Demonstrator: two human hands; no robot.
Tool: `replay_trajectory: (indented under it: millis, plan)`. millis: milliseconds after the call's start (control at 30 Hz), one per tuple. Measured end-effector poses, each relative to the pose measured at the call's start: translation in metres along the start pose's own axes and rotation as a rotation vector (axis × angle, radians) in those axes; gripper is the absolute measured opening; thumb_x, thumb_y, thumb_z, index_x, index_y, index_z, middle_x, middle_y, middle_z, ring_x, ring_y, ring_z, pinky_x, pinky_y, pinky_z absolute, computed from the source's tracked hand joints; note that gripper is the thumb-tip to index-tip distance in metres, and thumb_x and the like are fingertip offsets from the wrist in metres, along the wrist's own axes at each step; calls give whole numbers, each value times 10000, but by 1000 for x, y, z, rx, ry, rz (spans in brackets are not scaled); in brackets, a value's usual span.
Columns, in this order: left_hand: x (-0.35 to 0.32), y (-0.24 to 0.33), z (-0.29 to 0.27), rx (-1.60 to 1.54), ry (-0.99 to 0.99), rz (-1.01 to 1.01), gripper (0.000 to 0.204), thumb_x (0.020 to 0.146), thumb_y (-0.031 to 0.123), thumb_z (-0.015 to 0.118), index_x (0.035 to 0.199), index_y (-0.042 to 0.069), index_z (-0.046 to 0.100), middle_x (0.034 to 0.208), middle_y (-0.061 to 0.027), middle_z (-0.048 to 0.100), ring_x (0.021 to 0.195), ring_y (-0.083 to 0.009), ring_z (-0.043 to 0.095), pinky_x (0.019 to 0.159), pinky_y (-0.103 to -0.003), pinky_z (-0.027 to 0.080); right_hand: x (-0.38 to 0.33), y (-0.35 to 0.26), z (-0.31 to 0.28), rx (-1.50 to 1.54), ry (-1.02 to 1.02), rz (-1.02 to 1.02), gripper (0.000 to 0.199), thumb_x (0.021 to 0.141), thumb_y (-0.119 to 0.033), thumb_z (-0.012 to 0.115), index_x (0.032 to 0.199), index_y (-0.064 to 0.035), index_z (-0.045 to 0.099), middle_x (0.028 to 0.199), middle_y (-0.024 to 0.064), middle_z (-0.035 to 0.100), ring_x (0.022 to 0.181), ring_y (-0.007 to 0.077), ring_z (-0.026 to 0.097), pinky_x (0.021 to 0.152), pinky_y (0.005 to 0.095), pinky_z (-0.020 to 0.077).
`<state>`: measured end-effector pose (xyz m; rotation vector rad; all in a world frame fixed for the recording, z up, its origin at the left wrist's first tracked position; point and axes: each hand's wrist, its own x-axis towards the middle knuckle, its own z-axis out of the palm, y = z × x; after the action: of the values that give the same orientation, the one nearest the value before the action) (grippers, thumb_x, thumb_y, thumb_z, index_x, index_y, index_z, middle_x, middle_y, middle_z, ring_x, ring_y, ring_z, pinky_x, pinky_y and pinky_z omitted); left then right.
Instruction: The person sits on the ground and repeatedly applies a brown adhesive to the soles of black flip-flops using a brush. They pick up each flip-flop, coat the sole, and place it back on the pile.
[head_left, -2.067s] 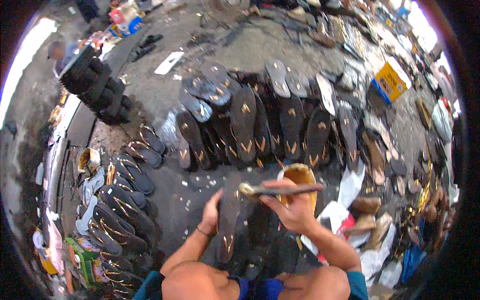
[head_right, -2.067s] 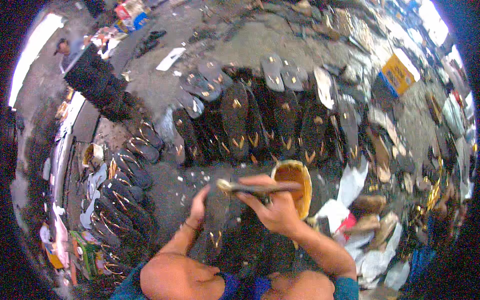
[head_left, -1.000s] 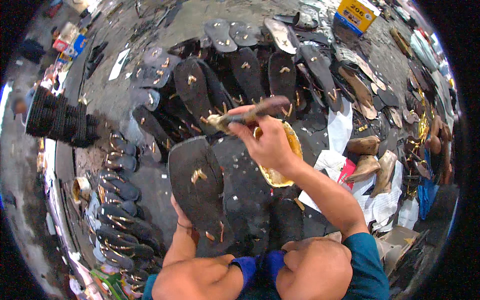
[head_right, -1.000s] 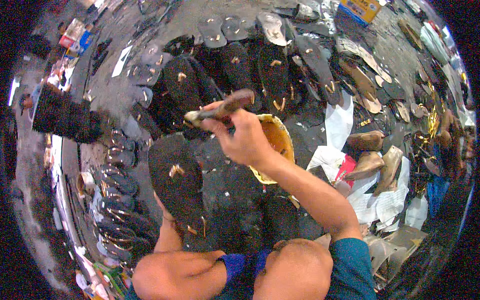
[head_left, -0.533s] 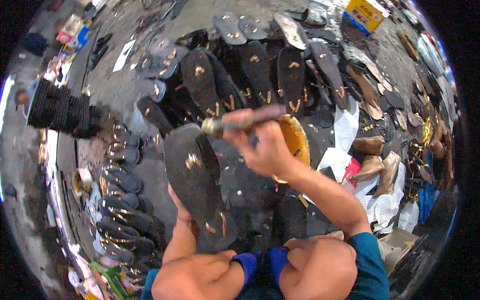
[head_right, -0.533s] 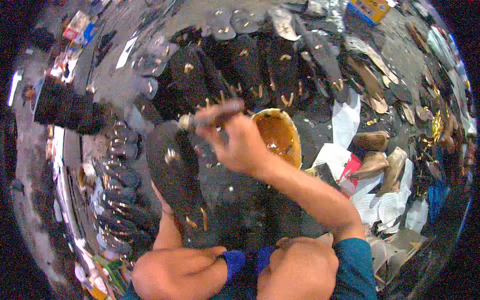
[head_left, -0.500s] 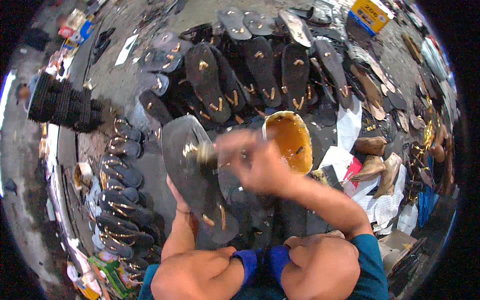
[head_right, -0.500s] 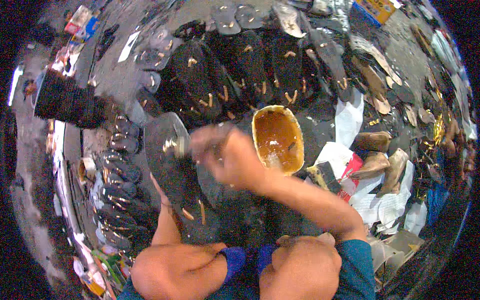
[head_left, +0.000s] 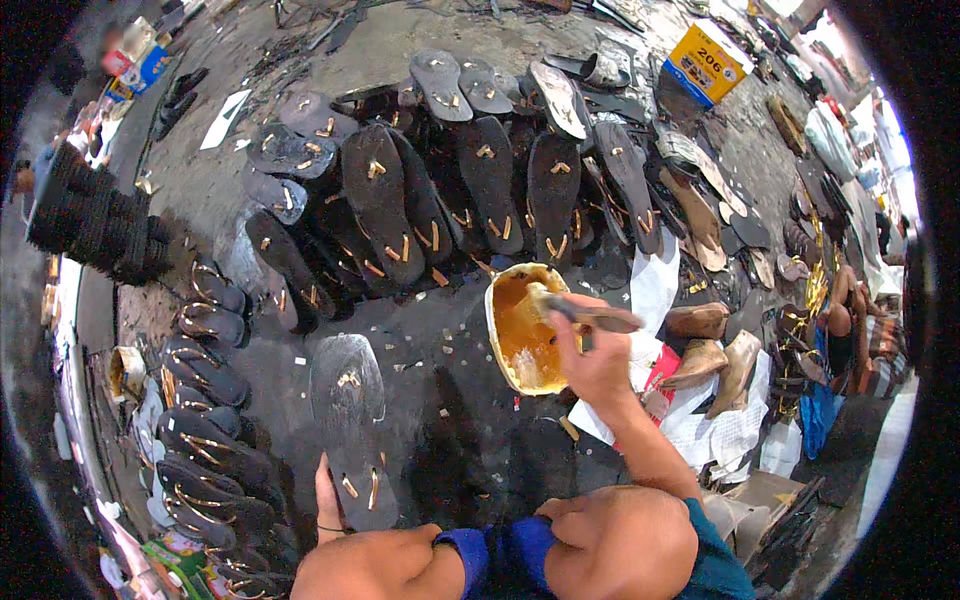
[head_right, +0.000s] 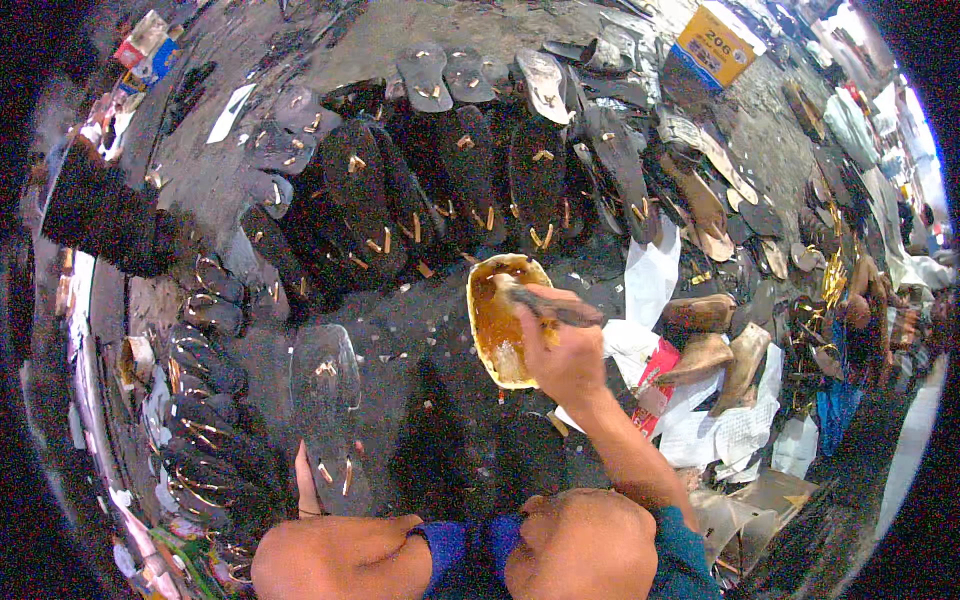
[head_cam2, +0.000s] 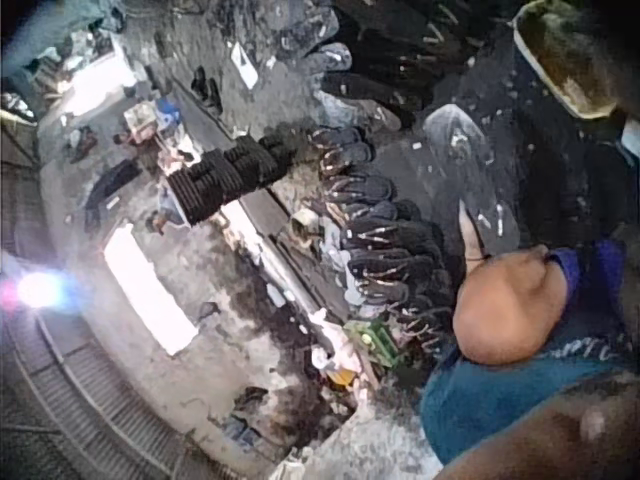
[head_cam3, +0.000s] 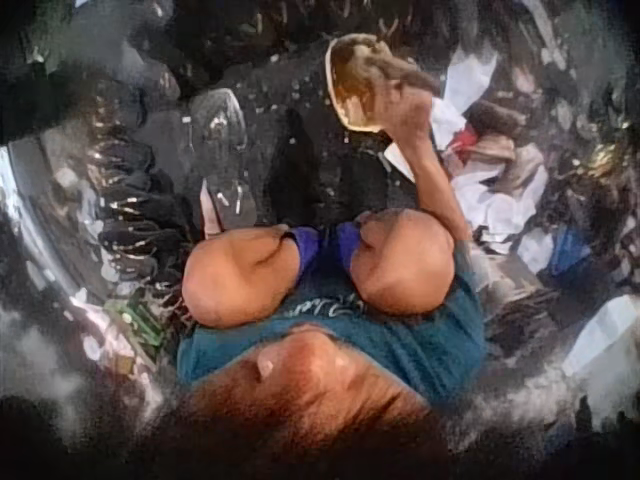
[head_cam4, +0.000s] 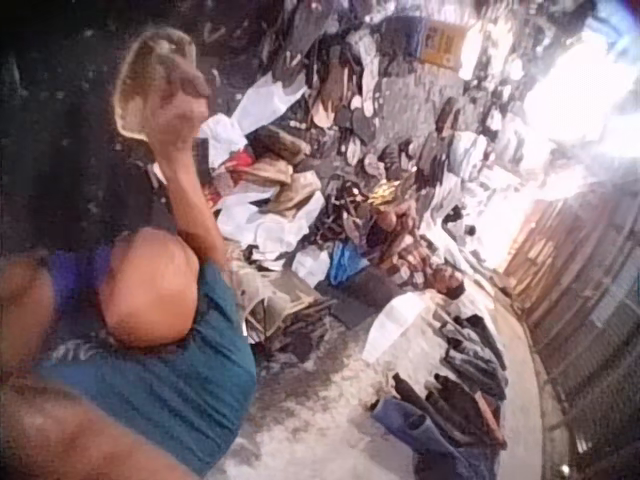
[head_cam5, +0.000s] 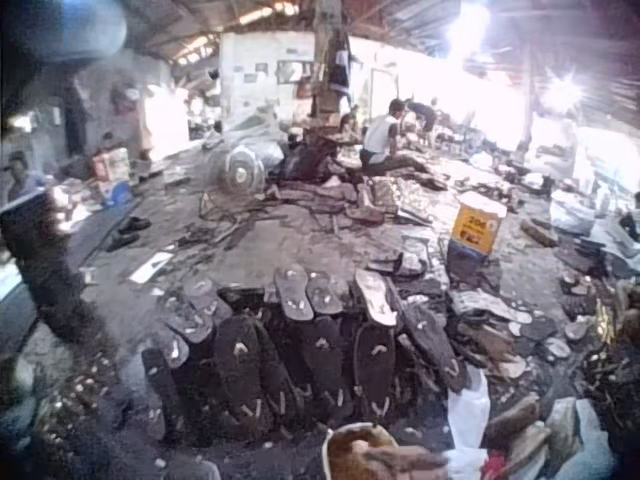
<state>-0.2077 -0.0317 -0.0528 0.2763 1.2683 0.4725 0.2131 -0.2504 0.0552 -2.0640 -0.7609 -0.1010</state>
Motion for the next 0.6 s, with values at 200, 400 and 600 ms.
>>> replay_trajectory:
  millis: [200, 400, 600]
  plan:
    - [-17, 12, 89, 126, -237, 43, 518, 1019, 433, 445, 1315, 24, 562, 1192, -143, 652, 1000, -281, 673, 831, -445, 572, -31, 3, -99, -459, -1101, 357, 349, 898, -288, 646, 1174, -76, 671, 855, 223, 705, 765, 396, 699, 711, 505, 555]
    - [-3, 18, 213, 216, -540, 127, 496, 1021, 440, 426, 1251, 38, 603, 1067, -128, 696, 872, -259, 699, 750, -399, 596, 13, -63, -41, 743, -510, 445, 249, 917, -170, 724, 1114, -21, 691, 1035, 81, 727, 938, 159, 672, 847, 319, 536]
    - [-29, -11, 269, -61, -766, -96, 561, 1006, 512, 377, 1245, 56, 599, 1106, -119, 677, 968, -280, 664, 881, -405, 554, 47, -77, 52, 589, -401, -255, 257, 828, -77, 771, 1069, -43, 689, 998, 138, 708, 979, 286, 687, 845, 374, 543]
